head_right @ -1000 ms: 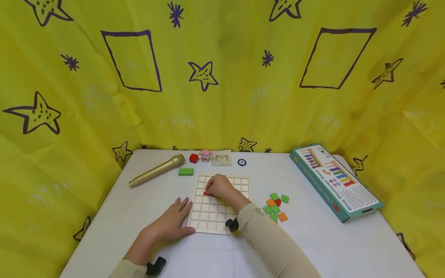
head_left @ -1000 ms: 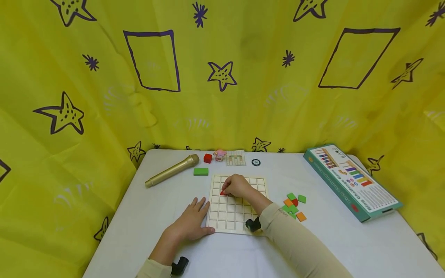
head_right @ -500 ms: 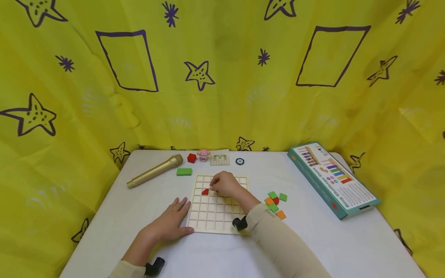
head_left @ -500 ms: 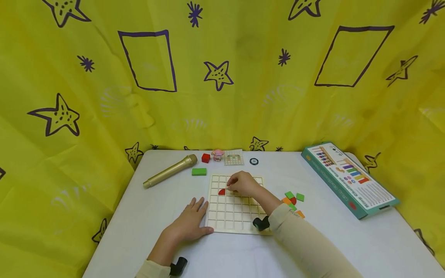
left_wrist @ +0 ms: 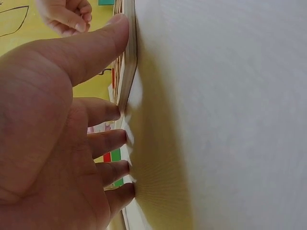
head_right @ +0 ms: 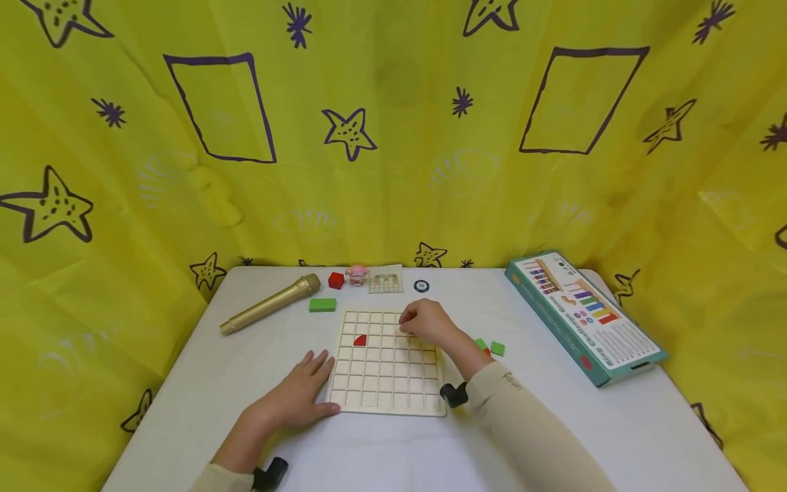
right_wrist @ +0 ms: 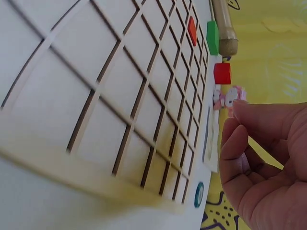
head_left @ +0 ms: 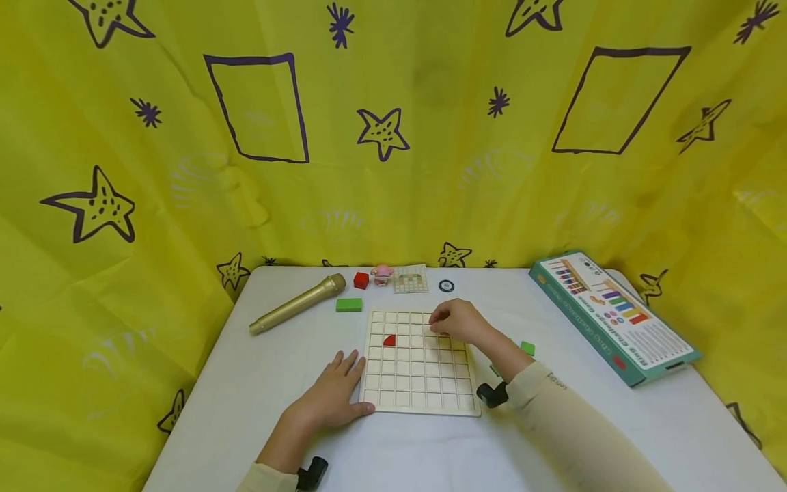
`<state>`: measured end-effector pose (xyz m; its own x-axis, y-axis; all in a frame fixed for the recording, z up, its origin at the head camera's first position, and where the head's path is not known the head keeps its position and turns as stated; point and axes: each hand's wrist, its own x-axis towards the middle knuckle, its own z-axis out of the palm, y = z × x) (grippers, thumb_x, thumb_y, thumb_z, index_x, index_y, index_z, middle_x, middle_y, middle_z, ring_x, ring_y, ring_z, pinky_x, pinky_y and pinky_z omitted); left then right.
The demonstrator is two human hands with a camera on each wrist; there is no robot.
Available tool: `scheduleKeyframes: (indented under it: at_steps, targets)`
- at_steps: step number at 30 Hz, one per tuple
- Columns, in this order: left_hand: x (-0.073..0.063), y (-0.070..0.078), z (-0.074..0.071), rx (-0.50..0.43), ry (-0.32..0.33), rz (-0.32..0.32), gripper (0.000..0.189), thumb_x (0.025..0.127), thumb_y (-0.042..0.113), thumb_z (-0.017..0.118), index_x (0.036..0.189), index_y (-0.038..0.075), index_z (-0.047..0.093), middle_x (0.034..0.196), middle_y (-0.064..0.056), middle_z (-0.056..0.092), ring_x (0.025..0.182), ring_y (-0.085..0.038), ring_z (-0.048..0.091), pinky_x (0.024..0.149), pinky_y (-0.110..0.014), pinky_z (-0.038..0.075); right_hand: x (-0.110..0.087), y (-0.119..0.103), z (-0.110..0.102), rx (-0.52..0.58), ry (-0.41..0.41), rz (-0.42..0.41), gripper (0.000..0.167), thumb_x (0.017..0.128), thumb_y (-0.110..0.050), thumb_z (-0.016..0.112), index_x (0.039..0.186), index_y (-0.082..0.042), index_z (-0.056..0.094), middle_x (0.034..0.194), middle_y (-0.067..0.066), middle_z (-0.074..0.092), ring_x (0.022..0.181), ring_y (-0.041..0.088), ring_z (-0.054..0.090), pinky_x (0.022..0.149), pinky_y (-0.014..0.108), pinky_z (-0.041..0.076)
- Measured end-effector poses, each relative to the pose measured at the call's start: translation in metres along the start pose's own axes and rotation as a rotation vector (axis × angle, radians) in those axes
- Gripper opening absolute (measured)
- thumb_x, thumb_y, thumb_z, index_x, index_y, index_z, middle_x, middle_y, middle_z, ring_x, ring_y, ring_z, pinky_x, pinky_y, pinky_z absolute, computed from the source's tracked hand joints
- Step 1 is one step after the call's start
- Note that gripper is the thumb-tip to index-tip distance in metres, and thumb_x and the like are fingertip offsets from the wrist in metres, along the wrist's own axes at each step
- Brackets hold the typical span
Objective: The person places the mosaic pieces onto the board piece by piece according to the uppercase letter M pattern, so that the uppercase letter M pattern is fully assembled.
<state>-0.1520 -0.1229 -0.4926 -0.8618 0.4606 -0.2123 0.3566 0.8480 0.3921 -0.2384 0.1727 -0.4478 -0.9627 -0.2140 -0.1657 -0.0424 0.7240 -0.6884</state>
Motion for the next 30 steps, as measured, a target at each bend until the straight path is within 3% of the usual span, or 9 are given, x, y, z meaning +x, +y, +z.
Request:
scheduleKeyframes:
  at_steps: [11, 20, 30]
  targets:
    - [-0.001, 0.002, 0.000, 0.011, 0.004, 0.000, 0.092, 0.089, 0.053, 0.071, 0.156, 0.003, 0.034, 0.163, -0.018, 0.025, 0.150, -0.044, 0.015, 0.118, -0.058, 0.023, -0.018, 0.029, -0.034, -0.017, 0.021, 0.063, 0.009, 0.092, -0.013, 0.072, 0.097, -0.005, 0.073, 0.088, 0.005, 0.065, 0.077, 0.021, 0.058, 0.067, 0.030, 0.051]
    - [-0.004, -0.001, 0.000, -0.004, 0.012, 0.027, 0.092, 0.088, 0.051, 0.072, 0.155, 0.001, 0.034, 0.163, -0.020, 0.026, 0.150, -0.044, 0.015, 0.118, -0.058, 0.022, -0.035, 0.049, -0.048, -0.019, 0.036, 0.082, 0.014, 0.094, -0.011, 0.070, 0.103, 0.000, 0.072, 0.091, 0.006, 0.066, 0.077, 0.021, 0.059, 0.069, 0.032, 0.054]
    - [0.001, 0.000, -0.001, 0.000, -0.002, -0.001, 0.092, 0.088, 0.052, 0.073, 0.156, 0.003, 0.034, 0.163, -0.018, 0.025, 0.151, -0.043, 0.014, 0.118, -0.058, 0.023, -0.047, 0.079, -0.063, -0.055, 0.038, 0.128, 0.017, 0.094, -0.013, 0.070, 0.105, -0.001, 0.072, 0.096, 0.009, 0.066, 0.078, 0.022, 0.058, 0.069, 0.032, 0.052]
